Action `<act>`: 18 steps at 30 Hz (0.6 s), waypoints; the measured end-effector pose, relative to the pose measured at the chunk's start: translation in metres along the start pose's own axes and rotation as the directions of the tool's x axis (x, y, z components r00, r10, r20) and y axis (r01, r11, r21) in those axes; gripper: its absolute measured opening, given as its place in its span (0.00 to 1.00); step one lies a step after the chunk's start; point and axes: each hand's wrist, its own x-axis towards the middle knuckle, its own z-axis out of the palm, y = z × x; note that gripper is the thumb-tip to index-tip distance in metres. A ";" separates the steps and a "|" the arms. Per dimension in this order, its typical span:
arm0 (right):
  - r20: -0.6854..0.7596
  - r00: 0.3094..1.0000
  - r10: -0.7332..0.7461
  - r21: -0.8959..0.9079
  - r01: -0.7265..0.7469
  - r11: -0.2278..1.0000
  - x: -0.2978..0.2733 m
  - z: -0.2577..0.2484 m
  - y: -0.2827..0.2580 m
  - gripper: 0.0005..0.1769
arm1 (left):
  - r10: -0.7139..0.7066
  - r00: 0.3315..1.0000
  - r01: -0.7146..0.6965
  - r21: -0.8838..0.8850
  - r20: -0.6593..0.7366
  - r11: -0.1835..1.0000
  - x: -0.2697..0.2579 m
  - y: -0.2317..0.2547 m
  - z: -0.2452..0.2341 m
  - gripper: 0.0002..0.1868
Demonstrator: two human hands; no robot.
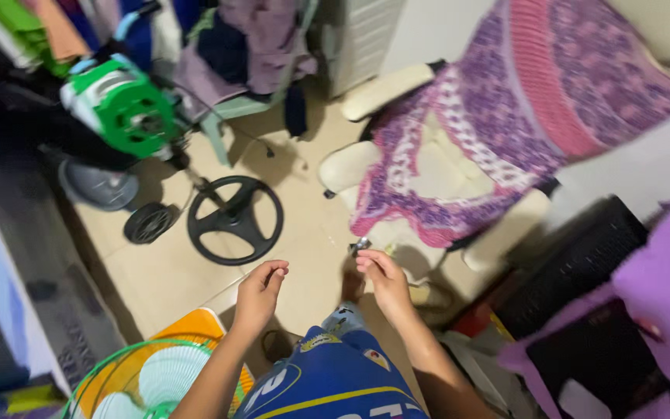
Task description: The person disassembles a green table fan by removing the front grille, fan blades, and rear grille. They then use a screwdriver to loosen a screw on the motor housing.
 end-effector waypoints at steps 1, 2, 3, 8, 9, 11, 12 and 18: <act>-0.013 1.000 -0.013 0.017 0.013 1.000 -0.004 -0.004 -0.003 0.16 | 0.004 1.000 -0.003 -0.007 0.024 1.000 0.001 0.001 0.008 0.11; -0.026 0.999 -0.026 0.034 0.027 0.999 -0.007 -0.008 -0.007 0.15 | 0.007 0.999 -0.007 -0.014 0.049 1.000 0.003 0.002 0.014 0.11; -0.048 0.998 -0.039 0.051 0.042 0.998 -0.009 -0.012 -0.011 0.15 | 0.013 0.997 -0.012 -0.019 0.081 1.000 0.006 0.003 0.021 0.11; -0.088 0.986 -0.139 -0.145 0.126 0.981 -0.012 -0.041 -0.037 0.13 | 0.165 0.981 -0.167 0.013 0.104 0.986 0.025 0.014 0.049 0.10; -0.086 0.986 -0.140 -0.126 0.129 0.984 -0.012 -0.051 -0.044 0.14 | 0.128 0.986 -0.127 -0.016 0.107 0.992 0.027 0.019 0.057 0.10; -0.150 0.983 -0.101 -0.126 0.082 0.989 -0.012 -0.075 -0.057 0.13 | 0.054 0.992 -0.047 -0.064 0.111 0.997 0.034 0.032 0.076 0.11; -0.179 0.980 -0.083 -0.122 0.061 0.991 -0.012 -0.089 -0.062 0.12 | 0.061 0.988 -0.051 -0.070 0.145 0.996 0.038 0.039 0.089 0.11; -0.418 0.896 -0.150 -0.177 0.081 0.981 -0.037 -0.169 -0.086 0.12 | 0.172 0.933 -0.150 -0.093 0.316 0.984 0.060 0.085 0.170 0.11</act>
